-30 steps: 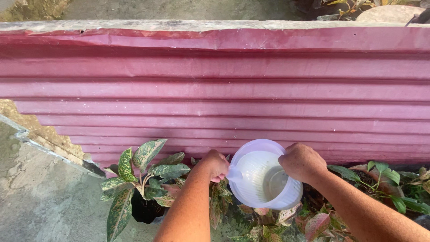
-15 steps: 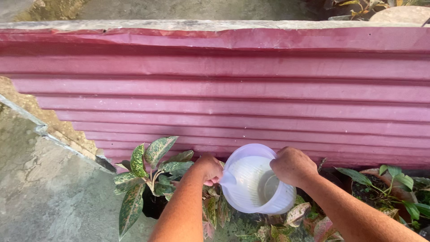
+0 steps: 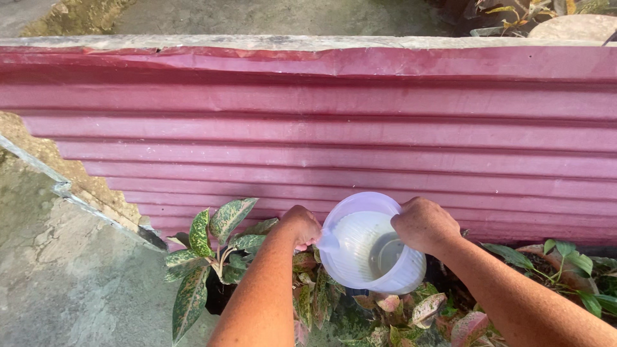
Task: The person scoops water from a large blue barrel using a plastic pitcher and pours the water into several potted plants near a red corrugated wall.
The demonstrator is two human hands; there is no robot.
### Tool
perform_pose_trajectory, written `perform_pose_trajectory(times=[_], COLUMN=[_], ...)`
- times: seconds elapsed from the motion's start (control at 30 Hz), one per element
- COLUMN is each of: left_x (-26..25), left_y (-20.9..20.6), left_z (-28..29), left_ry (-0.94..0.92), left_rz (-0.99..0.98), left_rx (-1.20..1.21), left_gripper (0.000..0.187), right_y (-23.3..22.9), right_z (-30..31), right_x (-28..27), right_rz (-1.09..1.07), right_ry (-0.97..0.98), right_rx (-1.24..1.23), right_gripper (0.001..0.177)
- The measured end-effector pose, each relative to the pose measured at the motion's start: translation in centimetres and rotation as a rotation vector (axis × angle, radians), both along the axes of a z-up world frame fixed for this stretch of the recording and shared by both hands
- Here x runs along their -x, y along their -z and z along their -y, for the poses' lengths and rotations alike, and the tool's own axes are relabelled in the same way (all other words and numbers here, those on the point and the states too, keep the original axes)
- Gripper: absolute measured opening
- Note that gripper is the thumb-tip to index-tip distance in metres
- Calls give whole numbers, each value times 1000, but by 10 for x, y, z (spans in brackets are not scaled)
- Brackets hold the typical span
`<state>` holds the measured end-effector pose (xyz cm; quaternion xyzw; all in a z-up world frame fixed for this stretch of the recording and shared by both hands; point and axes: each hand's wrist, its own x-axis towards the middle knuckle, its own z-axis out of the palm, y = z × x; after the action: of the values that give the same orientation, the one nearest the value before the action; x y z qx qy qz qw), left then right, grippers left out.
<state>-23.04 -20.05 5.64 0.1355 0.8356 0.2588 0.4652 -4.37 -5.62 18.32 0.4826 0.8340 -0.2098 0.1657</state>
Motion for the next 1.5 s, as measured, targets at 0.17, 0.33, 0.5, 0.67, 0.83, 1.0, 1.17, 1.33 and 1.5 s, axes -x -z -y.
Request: perform_pose_trajectory(times=[0.17, 0.33, 0.5, 0.67, 0.83, 1.0, 1.17, 1.33, 1.5], left_x=[-11, -28, -38, -35, -23, -11, -9, -10, -11], left_y=[-2, -8, -13, -11, -5, -7, -19, -28, -26], left_z=[-15, -19, -12, 2, 12, 14, 4, -12, -26], left_ry=[27, 36, -68, -78, -59, -75, -164, -193, -209], left_rz=[-16, 33, 153, 132, 51, 39, 51, 86, 106], left_rx=[-5, -6, -24, -14, 35, 12, -23, -58, -68], left_gripper=[26, 16, 22, 23, 19, 16, 21, 20, 22], right_y=[0, 3, 6, 3, 2, -1, -8, -17, -14], right_z=[-9, -14, -9, 1, 10, 10, 0, -13, -27], right_x=[-12, -25, -27, -19, -9, 2, 6, 10, 11], right_rz=[-10, -2, 41, 46, 30, 16, -27, -46, 12], right_ry=[31, 27, 17, -27, -52, -44, -35, -28, -34], right_rx=[-23, -32, -35, -20, 10, 3, -9, -16, -9], right_gripper=[40, 39, 38, 38, 40, 39, 38, 39, 41])
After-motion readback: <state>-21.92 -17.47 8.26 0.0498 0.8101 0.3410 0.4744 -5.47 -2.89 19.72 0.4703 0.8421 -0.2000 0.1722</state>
